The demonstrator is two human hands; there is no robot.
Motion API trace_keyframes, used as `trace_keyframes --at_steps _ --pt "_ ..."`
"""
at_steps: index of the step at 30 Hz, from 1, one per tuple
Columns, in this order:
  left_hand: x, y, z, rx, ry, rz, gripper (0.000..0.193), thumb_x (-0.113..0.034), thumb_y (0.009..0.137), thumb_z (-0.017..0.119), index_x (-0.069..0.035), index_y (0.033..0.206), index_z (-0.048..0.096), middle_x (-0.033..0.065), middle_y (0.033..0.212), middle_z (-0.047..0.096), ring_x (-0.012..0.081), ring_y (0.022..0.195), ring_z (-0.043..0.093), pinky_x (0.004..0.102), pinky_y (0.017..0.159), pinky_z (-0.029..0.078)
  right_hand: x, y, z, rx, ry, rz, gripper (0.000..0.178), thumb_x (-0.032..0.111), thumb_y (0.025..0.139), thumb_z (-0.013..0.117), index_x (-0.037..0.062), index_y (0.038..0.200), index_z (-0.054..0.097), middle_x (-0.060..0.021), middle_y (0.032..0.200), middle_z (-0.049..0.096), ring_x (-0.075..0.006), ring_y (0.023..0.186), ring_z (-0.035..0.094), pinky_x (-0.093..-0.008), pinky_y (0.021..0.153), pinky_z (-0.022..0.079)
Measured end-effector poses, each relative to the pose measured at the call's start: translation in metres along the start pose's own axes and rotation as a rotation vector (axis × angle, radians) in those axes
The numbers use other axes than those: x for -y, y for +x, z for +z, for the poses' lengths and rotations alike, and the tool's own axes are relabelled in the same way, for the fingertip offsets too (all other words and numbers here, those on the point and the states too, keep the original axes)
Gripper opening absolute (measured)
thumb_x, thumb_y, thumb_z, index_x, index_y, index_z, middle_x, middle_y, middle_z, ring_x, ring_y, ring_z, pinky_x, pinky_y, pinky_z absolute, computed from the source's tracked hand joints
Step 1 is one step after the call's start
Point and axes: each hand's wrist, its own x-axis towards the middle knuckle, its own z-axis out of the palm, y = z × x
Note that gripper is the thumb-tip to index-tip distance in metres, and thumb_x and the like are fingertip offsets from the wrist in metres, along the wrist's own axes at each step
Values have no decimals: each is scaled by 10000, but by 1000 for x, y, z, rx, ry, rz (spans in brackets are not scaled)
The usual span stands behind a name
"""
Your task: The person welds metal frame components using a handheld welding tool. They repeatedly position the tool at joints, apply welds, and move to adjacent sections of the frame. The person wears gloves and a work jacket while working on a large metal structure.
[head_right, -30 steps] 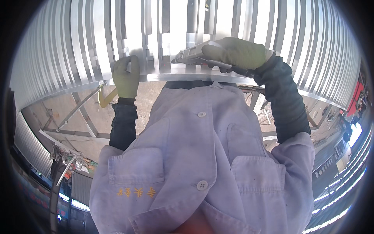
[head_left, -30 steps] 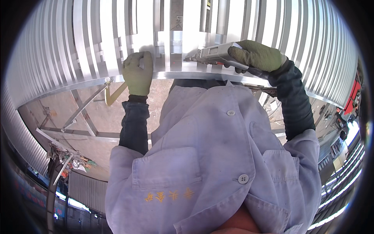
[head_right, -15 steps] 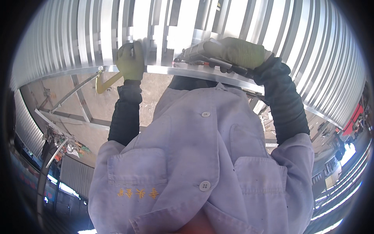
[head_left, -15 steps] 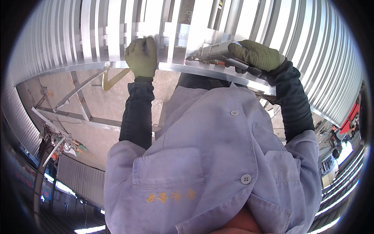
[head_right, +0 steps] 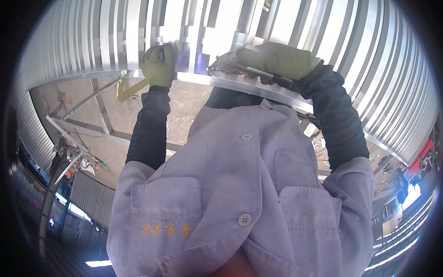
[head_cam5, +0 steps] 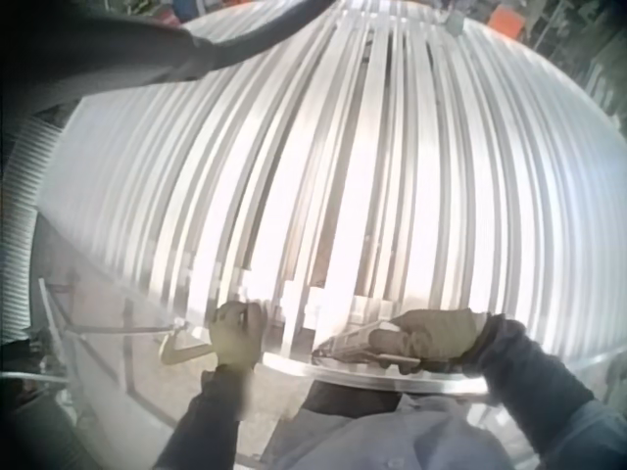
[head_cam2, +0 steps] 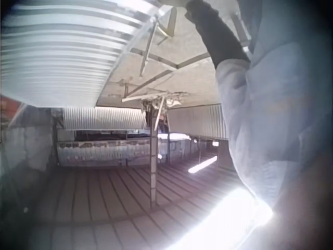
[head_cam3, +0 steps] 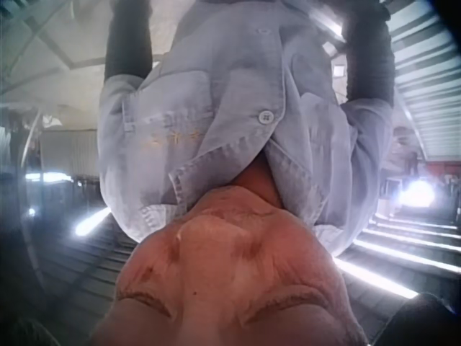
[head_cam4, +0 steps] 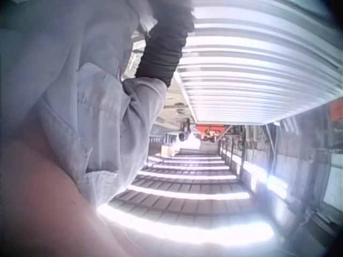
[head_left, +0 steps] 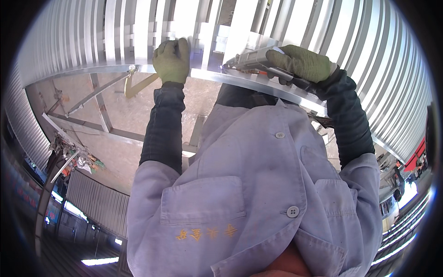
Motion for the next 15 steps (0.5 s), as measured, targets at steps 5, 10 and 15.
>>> trace_keyframes --at_steps 5,10,15 --pt "5 1 3 12 58 21 427 -442 1037 714 -46 972 861 204 1073 837 428 1072 770 535 1029 586 -2 4 -3 43 -152 -179 963 831 1056 596 -71 1362 736 -97 844 768 -167 736 735 -337 694 602" --pt "2 2 1 37 69 -7 446 -462 1046 703 -50 984 863 200 1078 837 434 1067 769 533 1018 596 6 -1 -5 31 -27 41 960 834 1054 593 -66 1350 746 -99 837 768 -179 748 745 -340 712 609" --pt "0 1 -1 37 89 -15 450 -469 1048 706 -52 987 864 196 1092 839 426 1070 773 528 1024 593 7 -4 -11 68 -26 27 1027 895 1030 557 -60 1360 745 -113 850 778 -201 782 762 -357 741 622"
